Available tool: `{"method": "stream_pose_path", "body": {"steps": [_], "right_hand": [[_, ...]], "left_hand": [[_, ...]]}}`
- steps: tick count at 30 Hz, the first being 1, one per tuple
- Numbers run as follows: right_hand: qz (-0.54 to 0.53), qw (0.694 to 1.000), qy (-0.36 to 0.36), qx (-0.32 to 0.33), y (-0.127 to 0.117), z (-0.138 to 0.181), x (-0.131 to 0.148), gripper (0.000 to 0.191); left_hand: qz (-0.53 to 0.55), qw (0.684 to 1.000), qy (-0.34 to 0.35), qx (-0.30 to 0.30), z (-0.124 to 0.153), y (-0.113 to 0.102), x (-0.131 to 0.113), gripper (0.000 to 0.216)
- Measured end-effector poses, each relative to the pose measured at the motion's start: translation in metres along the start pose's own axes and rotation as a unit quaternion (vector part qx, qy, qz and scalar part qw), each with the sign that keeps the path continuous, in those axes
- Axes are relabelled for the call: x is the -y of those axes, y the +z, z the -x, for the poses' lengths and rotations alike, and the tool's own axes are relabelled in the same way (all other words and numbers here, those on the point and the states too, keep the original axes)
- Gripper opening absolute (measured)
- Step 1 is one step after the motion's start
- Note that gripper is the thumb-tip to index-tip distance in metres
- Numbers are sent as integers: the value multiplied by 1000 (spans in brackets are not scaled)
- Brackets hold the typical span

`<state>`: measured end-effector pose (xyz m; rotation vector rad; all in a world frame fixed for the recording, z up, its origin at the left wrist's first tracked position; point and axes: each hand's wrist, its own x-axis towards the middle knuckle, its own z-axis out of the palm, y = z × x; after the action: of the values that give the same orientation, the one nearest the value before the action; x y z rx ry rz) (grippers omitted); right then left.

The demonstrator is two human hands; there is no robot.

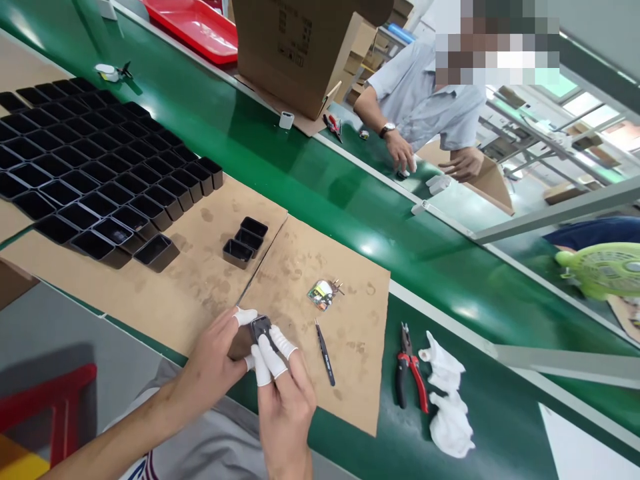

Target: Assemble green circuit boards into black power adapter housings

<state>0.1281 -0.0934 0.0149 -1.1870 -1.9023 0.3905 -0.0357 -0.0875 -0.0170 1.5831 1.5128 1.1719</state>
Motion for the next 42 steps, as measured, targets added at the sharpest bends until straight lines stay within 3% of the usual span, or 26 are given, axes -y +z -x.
{"method": "stream_pose_path", "body": {"steps": [10, 15, 19, 29, 36, 42], "right_hand": [[77, 995, -60, 2, 9, 14, -11, 76], [97, 993, -62, -32, 19, 13, -8, 64], [106, 991, -80, -23, 21, 9, -8, 60], [112, 980, -164, 31, -22, 8, -12, 80], [100, 985, -134, 46, -5, 13, -28, 71], [105, 983, -144, 52, -18, 18, -14, 79]], "left_hand": [[3, 1000, -8, 11, 0, 0, -2, 40], [-4, 1000, -10, -2, -1, 1, -4, 37], [-5, 1000, -1, -13, -4, 1, -6, 26], [19, 998, 45, -45, 0, -1, -27, 46], [11, 999, 4, -35, -7, 12, -18, 40], [11, 999, 24, -38, 3, 8, -24, 43]]}}
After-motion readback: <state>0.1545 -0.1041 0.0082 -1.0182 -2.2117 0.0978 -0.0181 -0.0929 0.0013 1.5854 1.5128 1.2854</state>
